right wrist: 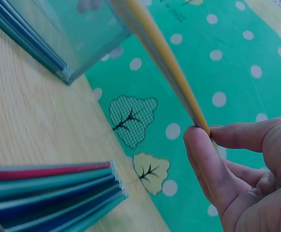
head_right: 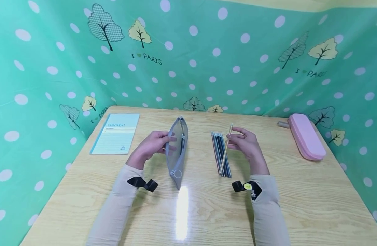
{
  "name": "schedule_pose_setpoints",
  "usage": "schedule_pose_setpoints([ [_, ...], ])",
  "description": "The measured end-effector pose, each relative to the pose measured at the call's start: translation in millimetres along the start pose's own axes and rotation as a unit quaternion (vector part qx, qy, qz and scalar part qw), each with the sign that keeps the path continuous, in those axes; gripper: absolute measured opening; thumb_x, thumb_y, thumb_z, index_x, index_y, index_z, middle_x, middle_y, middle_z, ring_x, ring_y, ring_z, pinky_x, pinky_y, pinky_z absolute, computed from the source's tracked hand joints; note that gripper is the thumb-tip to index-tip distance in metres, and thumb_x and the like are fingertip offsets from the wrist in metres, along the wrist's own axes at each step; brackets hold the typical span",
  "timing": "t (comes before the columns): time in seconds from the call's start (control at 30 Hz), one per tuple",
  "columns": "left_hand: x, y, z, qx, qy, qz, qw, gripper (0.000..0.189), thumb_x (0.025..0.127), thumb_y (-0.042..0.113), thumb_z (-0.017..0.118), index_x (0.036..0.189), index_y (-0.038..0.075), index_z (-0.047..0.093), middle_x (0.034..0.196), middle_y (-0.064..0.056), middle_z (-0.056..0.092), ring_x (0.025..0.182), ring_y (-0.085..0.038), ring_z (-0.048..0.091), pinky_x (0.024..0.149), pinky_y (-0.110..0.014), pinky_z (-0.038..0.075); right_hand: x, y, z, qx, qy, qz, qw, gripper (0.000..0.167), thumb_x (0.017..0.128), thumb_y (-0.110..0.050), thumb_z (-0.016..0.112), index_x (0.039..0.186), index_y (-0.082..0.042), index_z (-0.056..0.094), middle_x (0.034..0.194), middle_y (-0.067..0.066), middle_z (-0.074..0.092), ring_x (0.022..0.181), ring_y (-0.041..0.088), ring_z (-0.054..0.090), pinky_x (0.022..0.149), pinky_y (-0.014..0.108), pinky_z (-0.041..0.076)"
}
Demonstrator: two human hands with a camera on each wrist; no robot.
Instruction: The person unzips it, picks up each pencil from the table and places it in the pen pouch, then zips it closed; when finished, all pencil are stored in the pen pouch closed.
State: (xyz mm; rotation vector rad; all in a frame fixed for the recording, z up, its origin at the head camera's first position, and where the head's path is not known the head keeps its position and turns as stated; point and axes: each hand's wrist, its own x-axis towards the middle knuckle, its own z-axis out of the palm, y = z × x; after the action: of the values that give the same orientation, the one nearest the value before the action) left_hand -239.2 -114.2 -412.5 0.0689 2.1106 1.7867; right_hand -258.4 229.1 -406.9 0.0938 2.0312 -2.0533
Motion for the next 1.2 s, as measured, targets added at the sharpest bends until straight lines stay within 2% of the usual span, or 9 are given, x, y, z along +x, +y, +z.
schedule_pose_setpoints([
  [0.27,-0.9,0.5,0.4,-0.004,0.001,-0.001,1.0000,0.034,0.106,0.013,0.054,0.129,-0.010,0.063,0.121,-0.027,0.068,0.104,-0.036,0.074,0.076,-0.035,0.065,-6.8,-9.5,18.5,-0.023,-0.010,-0.021,0.9995,0.074,0.100,0.004,0.060,0.162,0.001,0.020,0.092,-0.008,0.075,0.082,0.008,0.073,0.075,0.022,0.064],
  [0.57,-0.3,-2.0,-0.9,-0.011,0.005,-0.004,0.9999,0.033,0.106,0.014,0.055,0.127,-0.009,0.065,0.120,-0.027,0.069,0.102,-0.035,0.075,0.078,-0.036,0.066,-7.6,-13.9,38.8,-0.053,-0.021,-0.032,0.9978,0.072,0.101,0.002,0.061,0.162,0.001,0.022,0.096,-0.005,0.073,0.081,0.009,0.074,0.076,0.022,0.064],
  [0.83,-2.4,-0.7,-1.2,-0.010,0.004,0.000,0.9999,0.032,0.106,0.012,0.055,0.127,-0.011,0.064,0.112,-0.024,0.069,0.101,-0.035,0.075,0.075,-0.034,0.066,-1.8,-21.1,59.1,-0.081,-0.025,-0.041,0.9956,0.069,0.101,0.000,0.061,0.161,-0.001,0.027,0.096,-0.006,0.071,0.085,0.008,0.072,0.077,0.023,0.064],
  [1.2,-1.1,0.0,-1.5,-0.011,-0.007,-0.003,0.9999,0.036,0.106,0.011,0.054,0.134,-0.011,0.060,0.120,-0.028,0.067,0.103,-0.038,0.074,0.077,-0.035,0.066,2.6,-30.3,92.9,-0.080,-0.042,-0.047,0.9948,0.066,0.100,0.005,0.059,0.159,0.001,0.031,0.099,0.003,0.068,0.079,0.007,0.070,0.074,0.024,0.064],
])
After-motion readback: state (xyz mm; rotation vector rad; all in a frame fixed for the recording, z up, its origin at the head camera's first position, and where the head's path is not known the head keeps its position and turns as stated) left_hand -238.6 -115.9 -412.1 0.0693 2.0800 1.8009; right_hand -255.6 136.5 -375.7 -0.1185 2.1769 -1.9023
